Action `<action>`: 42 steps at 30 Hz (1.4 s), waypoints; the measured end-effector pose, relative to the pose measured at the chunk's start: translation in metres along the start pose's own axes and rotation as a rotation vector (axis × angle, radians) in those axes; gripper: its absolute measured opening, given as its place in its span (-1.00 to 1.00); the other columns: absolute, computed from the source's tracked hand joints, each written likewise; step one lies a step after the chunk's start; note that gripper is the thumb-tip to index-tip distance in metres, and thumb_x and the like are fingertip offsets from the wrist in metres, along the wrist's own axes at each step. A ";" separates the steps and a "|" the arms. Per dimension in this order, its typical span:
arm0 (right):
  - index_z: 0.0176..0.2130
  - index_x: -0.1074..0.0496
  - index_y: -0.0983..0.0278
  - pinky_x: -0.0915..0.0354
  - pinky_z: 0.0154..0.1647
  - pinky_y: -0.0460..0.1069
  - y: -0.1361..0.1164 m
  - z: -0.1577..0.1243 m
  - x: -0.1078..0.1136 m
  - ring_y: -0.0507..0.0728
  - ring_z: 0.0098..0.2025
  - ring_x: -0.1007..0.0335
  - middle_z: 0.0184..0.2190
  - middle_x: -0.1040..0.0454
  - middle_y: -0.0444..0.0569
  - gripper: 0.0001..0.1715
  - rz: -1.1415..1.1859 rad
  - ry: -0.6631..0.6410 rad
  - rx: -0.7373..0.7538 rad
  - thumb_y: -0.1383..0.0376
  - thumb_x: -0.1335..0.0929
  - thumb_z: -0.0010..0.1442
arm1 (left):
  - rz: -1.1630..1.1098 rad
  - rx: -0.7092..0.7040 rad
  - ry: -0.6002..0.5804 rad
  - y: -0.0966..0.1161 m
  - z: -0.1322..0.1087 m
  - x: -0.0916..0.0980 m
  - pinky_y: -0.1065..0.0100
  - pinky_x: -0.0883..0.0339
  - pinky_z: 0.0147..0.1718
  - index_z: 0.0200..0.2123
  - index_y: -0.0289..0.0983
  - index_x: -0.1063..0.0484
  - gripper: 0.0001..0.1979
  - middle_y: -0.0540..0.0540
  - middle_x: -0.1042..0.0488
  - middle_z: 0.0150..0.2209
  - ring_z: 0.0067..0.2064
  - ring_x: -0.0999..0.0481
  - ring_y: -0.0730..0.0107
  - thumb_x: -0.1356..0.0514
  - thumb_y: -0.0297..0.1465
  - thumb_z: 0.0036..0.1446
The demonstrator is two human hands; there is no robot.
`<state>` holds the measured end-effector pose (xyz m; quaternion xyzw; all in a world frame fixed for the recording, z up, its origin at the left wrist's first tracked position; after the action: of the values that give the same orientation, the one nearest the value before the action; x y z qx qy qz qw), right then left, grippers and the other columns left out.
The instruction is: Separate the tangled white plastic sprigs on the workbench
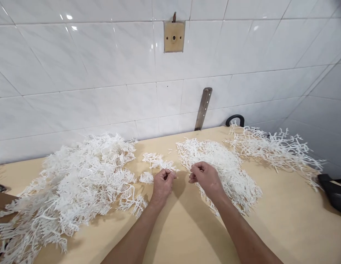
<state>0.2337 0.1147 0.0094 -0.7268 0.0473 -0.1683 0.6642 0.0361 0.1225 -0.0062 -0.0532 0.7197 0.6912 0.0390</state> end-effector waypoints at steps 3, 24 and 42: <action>-0.29 -0.43 0.27 -0.37 -0.50 0.01 -0.024 0.002 0.050 0.15 -0.57 -0.50 -0.53 -0.53 -0.04 -0.78 -0.170 0.204 0.091 0.16 -0.35 0.10 | -0.019 0.042 -0.073 0.002 -0.002 -0.005 0.49 0.08 -0.73 -0.54 -0.28 -0.37 -0.68 0.13 -0.20 -0.72 -0.73 -0.07 0.63 -0.32 -0.16 -0.04; -0.28 -0.50 0.27 -0.43 -0.26 0.07 -0.004 -0.019 -0.058 0.19 -0.29 -0.50 -0.31 -0.56 0.04 -0.52 0.283 -0.356 -0.024 -0.09 -0.44 0.08 | -0.356 0.224 -0.187 -0.007 -0.005 -0.009 0.43 -0.09 -0.69 -0.65 -0.28 -0.31 -0.87 -0.05 -0.34 -0.62 -0.62 -0.25 0.49 -0.14 -0.34 -0.20; -0.29 -0.52 0.30 -0.35 -0.26 0.02 0.000 -0.008 -0.044 0.10 -0.36 -0.42 -0.43 -0.53 -0.05 -0.55 0.252 -0.191 0.019 0.09 -0.56 -0.13 | -0.087 0.027 -0.080 0.009 -0.006 -0.008 0.45 -0.17 -0.63 -0.61 -0.27 -0.29 -0.56 0.07 -0.24 -0.65 -0.63 -0.24 0.54 -0.30 -0.06 0.01</action>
<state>0.1901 0.1195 0.0014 -0.7216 0.0731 -0.0144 0.6883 0.0427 0.1170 0.0036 -0.0561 0.7239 0.6805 0.0986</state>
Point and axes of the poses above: each hand's wrist, its own z-axis towards the middle knuckle, its own x-axis out of the back of the hand, y = z × x, the point moved 10 cm from there along z, towards the middle knuckle
